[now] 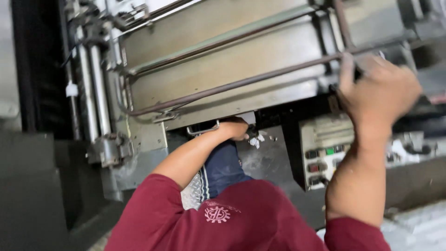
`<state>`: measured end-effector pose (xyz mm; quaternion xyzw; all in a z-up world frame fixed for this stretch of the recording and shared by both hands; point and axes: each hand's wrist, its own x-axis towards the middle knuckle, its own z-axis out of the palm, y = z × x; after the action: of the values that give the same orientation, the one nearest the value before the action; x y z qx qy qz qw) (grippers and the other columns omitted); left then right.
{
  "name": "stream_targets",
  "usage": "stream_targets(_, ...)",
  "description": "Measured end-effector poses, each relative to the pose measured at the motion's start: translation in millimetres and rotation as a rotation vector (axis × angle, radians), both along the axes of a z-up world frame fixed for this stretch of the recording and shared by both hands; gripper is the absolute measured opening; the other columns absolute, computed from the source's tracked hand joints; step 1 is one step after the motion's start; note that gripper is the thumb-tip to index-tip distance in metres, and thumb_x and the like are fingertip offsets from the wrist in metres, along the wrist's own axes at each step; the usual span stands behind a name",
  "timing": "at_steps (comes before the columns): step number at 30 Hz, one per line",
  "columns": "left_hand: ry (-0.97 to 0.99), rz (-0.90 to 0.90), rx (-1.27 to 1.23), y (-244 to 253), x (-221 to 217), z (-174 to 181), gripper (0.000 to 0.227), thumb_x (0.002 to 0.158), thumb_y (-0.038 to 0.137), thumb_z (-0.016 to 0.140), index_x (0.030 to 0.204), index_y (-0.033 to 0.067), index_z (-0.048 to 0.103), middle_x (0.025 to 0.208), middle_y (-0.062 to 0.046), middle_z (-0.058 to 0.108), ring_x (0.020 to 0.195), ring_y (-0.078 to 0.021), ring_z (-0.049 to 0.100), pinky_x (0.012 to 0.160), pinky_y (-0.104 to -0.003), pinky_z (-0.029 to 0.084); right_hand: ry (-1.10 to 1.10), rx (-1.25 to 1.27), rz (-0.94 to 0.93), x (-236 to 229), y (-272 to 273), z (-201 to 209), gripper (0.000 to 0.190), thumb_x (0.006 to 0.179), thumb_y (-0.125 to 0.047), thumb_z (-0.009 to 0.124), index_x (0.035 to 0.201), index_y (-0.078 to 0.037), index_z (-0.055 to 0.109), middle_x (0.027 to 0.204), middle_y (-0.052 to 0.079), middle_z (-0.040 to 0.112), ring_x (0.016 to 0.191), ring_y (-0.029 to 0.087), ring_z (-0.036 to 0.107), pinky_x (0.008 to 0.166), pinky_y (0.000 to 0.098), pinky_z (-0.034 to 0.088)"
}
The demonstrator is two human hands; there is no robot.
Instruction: The person adjusts a metal rod on a large industrial machine using both hands. They repeatedly move the rod along a track and manipulate a lever or handle on the side of the machine.
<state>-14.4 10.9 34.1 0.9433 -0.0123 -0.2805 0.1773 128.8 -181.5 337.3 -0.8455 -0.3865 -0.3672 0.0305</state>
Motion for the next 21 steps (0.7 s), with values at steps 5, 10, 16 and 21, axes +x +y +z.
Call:
stream_targets(5,-0.074,-0.068,0.073,3.9,-1.5,6.3,0.058,0.094,0.05,0.068,0.109,-0.0058,0.071,0.109,-0.028,0.07,0.106,-0.0463,0.065,0.097,-0.055,0.048,-0.058,0.075,0.012,-0.5,0.4,-7.4,0.025,0.099,-0.033,0.074,0.081,-0.015,0.077,0.076,0.007,0.07,0.069,0.03,0.064,0.063,0.039,0.047)
stream_targets(10,0.006,-0.054,0.031,1.0,-2.0,16.4,0.054,0.094,0.049,0.067,0.111,-0.0022,0.073,0.112,-0.024,0.072,0.108,-0.0438,0.067,0.099,-0.051,0.051,0.005,0.091,0.02,-3.2,2.3,-3.4,0.029,0.101,-0.036,0.077,0.082,-0.016,0.078,0.076,0.005,0.071,0.069,0.03,0.064,0.066,0.0391,0.048)
stream_targets(16,0.084,-0.052,0.044,2.7,1.2,7.8,0.057,0.096,0.052,0.064,0.113,-0.0015,0.071,0.112,-0.024,0.072,0.107,-0.0434,0.068,0.098,-0.052,0.051,0.058,0.118,0.046,-5.0,3.8,0.6,0.029,0.1,-0.036,0.077,0.08,-0.014,0.078,0.081,0.004,0.071,0.07,0.028,0.064,0.068,0.0393,0.048)
stream_targets(21,0.11,-0.049,0.007,5.5,0.6,11.7,0.059,0.1,0.053,0.059,0.107,-0.0038,0.072,0.107,-0.025,0.072,0.102,-0.0444,0.068,0.095,-0.052,0.052,0.053,0.111,0.018,-7.6,6.7,5.2,0.029,0.097,-0.041,0.079,0.083,-0.016,0.08,0.075,0.004,0.07,0.063,0.028,0.062,0.063,0.0388,0.047)
